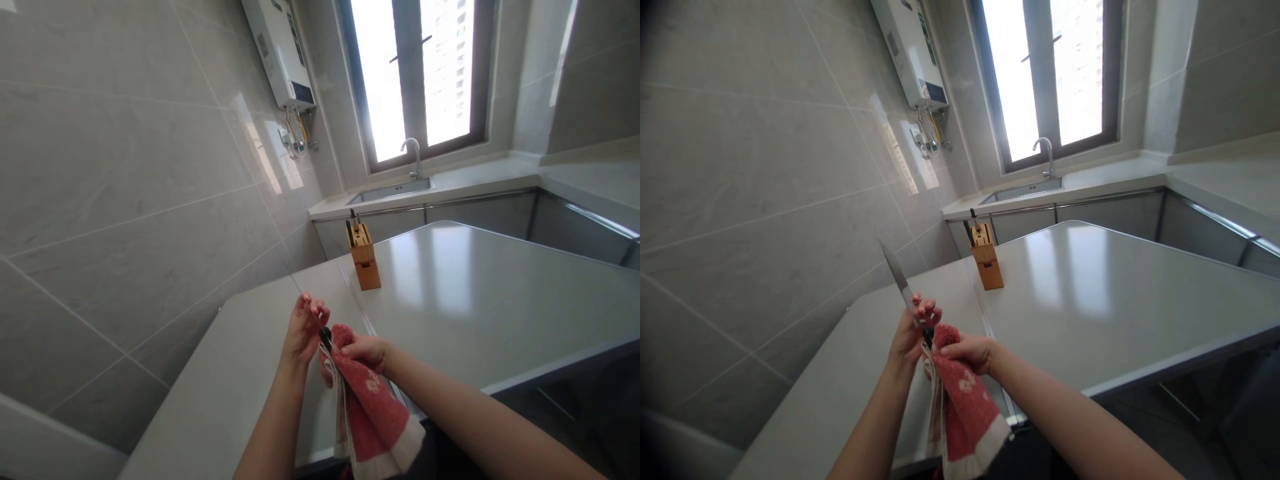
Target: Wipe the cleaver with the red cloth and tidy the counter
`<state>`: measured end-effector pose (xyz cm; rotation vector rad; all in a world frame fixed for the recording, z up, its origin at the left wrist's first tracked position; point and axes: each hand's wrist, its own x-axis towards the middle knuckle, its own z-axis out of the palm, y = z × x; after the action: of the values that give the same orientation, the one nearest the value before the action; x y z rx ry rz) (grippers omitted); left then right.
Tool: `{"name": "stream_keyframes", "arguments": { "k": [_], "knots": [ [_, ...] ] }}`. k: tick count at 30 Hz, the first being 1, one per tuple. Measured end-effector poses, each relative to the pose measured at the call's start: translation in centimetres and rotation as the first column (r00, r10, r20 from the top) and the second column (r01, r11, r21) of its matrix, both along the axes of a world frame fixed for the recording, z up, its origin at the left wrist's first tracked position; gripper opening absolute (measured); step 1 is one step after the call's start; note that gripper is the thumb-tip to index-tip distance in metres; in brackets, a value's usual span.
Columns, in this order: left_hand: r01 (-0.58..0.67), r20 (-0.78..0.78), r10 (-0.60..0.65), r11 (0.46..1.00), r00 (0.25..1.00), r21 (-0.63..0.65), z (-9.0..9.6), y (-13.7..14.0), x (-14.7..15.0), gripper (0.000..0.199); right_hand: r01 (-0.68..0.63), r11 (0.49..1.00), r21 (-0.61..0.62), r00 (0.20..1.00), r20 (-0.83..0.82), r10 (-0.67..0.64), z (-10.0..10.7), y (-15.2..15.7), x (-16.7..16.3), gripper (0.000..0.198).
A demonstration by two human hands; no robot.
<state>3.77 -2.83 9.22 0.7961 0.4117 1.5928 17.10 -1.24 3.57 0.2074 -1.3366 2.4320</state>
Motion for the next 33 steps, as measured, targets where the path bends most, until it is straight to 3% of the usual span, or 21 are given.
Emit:
{"name": "stream_keyframes", "arguments": {
  "k": [5, 12, 19, 27, 30, 33],
  "knots": [
    [-0.187, -0.151, 0.190, 0.982, 0.970, 0.033, 1.4, 0.0, -0.5, 0.029, -0.022, 0.999, -0.047, 0.999, -0.039, 0.020, -0.3, 0.0, 0.7, 0.047],
    [-0.377, -0.246, 0.389, 0.921, 0.888, 0.094, 1.8, -0.2, -0.9, 0.036, 0.106, 0.992, -0.071, 0.987, 0.130, -0.096, -0.1, 0.5, 2.0, 0.046],
    [-0.523, -0.269, 0.541, 0.840, 0.796, 0.143, 1.3, -0.2, -1.2, 0.035, 0.251, 0.965, 0.080, 0.941, 0.215, -0.263, 0.9, 1.1, 2.7, 0.031],
    [-0.717, -0.307, 0.743, 0.663, 0.594, 0.217, 0.1, 1.2, -1.0, 0.036, 0.316, 0.916, 0.248, 0.893, 0.249, -0.375, 1.1, 3.2, 1.8, 0.030],
    [-0.734, -0.326, 0.757, 0.643, 0.567, 0.218, -0.7, 1.9, -1.2, 0.036, 0.309, 0.903, 0.299, 0.884, 0.260, -0.388, 0.5, 4.6, 1.2, 0.031],
    [-0.720, -0.393, 0.728, 0.664, 0.562, 0.202, -2.0, 2.6, -1.7, 0.034, 0.296, 0.901, 0.317, 0.871, 0.298, -0.391, -0.3, 6.1, 0.9, 0.033]
  ]
}}
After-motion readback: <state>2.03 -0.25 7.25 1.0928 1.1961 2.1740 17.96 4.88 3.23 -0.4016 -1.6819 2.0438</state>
